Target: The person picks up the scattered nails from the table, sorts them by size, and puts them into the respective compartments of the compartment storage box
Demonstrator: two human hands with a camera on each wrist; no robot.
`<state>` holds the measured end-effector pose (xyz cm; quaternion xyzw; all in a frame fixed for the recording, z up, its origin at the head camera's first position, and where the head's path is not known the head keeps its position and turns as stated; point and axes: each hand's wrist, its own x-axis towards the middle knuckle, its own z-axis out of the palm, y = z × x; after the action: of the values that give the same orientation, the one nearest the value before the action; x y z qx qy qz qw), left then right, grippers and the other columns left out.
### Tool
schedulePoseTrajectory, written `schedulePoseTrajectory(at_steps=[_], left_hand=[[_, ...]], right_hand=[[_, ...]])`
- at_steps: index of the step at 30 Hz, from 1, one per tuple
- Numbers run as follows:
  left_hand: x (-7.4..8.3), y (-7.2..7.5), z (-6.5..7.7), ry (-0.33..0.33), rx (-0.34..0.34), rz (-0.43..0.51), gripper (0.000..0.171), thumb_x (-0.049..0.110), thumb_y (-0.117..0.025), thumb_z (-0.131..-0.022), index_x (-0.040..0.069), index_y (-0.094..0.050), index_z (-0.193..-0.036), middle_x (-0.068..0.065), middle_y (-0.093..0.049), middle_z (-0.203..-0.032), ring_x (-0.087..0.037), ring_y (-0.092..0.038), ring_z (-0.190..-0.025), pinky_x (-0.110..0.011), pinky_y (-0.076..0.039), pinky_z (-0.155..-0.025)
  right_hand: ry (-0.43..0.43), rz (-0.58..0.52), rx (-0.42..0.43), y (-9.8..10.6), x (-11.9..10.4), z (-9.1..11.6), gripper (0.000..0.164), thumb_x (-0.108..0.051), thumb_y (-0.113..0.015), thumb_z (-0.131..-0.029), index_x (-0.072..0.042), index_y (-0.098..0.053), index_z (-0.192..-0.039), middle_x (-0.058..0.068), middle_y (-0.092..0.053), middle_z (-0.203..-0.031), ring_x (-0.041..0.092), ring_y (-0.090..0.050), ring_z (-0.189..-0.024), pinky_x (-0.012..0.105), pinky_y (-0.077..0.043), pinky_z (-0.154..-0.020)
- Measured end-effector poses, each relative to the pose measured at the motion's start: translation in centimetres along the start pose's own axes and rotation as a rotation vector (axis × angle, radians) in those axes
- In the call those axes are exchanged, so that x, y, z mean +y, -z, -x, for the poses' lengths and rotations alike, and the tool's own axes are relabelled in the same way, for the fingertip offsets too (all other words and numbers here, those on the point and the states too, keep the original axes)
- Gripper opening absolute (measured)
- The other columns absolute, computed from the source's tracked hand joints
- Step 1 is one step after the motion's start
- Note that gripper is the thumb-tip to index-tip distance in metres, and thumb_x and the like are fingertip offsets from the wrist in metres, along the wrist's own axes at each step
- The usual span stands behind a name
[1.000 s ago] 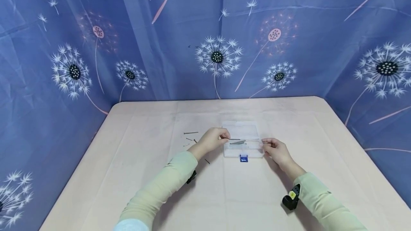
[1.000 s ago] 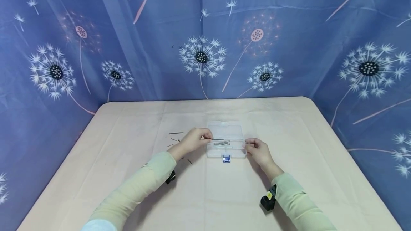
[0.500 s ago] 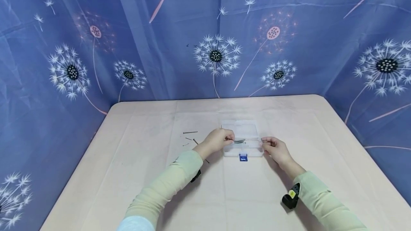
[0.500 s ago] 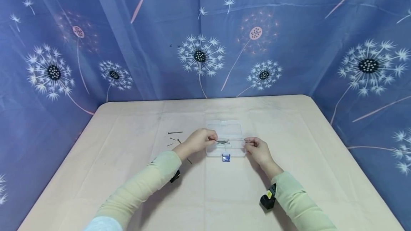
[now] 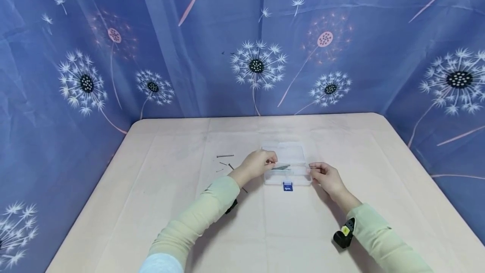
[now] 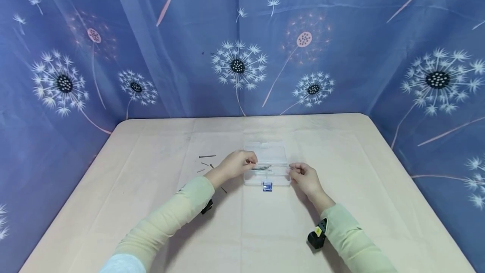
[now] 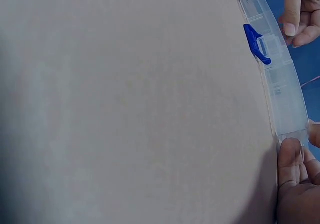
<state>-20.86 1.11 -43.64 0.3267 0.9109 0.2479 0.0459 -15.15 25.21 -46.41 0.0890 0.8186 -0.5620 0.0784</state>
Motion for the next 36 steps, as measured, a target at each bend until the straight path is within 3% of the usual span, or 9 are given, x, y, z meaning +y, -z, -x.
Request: schedulePoseTrajectory(at_steps=[9,18,25,30,36], left_hand=[[-1.0,1.8,0.9,-0.025,0.056,0.001,0.014,0.015,-0.064,-0.09,0.008,-0.067,-0.101,-0.002,-0.069,-0.1,-0.017,-0.063,-0.093,-0.027,-0.051,-0.084],[-2.3,3.1,2.3,-0.005,0.041,0.027,0.015,0.018,-0.065,-0.09,0.011,-0.066,-0.103,0.0,-0.067,-0.104,-0.017,-0.061,-0.097,-0.029,-0.05,-0.087],[-4.1,3.9,2.8,0.021,0.094,0.008,0.014,0.014,-0.067,-0.088,0.009,-0.068,-0.101,-0.003,-0.068,-0.102,-0.02,-0.062,-0.095,-0.033,-0.05,-0.086],[-6.0,4.2,3.2,0.062,0.135,0.009,0.013,0.013,-0.067,-0.087,0.009,-0.069,-0.099,-0.003,-0.067,-0.099,-0.022,-0.062,-0.094,-0.034,-0.051,-0.083],[-8.1,5.3,4.5,0.172,0.154,0.009,0.012,0.012,-0.065,-0.089,0.007,-0.069,-0.099,-0.004,-0.066,-0.101,-0.021,-0.06,-0.094,-0.035,-0.051,-0.083]], right_hand=[[-0.017,0.007,0.013,0.0,-0.2,-0.1,0.04,-0.01,-0.055,-0.093,0.011,-0.049,-0.127,0.003,-0.06,-0.096,0.0,-0.053,-0.074,0.014,-0.05,-0.065],[-0.022,0.038,0.019,0.0,-0.1,0.1,0.04,-0.009,-0.054,-0.093,0.011,-0.05,-0.127,0.005,-0.061,-0.096,0.001,-0.054,-0.075,0.014,-0.05,-0.066],[-0.013,0.035,0.023,0.3,0.0,0.4,0.039,-0.01,-0.055,-0.093,0.011,-0.05,-0.126,0.004,-0.063,-0.094,0.001,-0.054,-0.075,0.014,-0.051,-0.066],[-0.006,0.027,0.034,0.6,0.0,0.3,0.039,-0.009,-0.055,-0.093,0.012,-0.05,-0.125,0.002,-0.062,-0.093,0.0,-0.054,-0.073,0.014,-0.051,-0.065],[-0.001,-0.021,0.029,-0.1,0.0,0.3,0.038,-0.007,-0.055,-0.093,0.013,-0.05,-0.124,-0.001,-0.059,-0.089,0.0,-0.053,-0.071,0.014,-0.05,-0.063]])
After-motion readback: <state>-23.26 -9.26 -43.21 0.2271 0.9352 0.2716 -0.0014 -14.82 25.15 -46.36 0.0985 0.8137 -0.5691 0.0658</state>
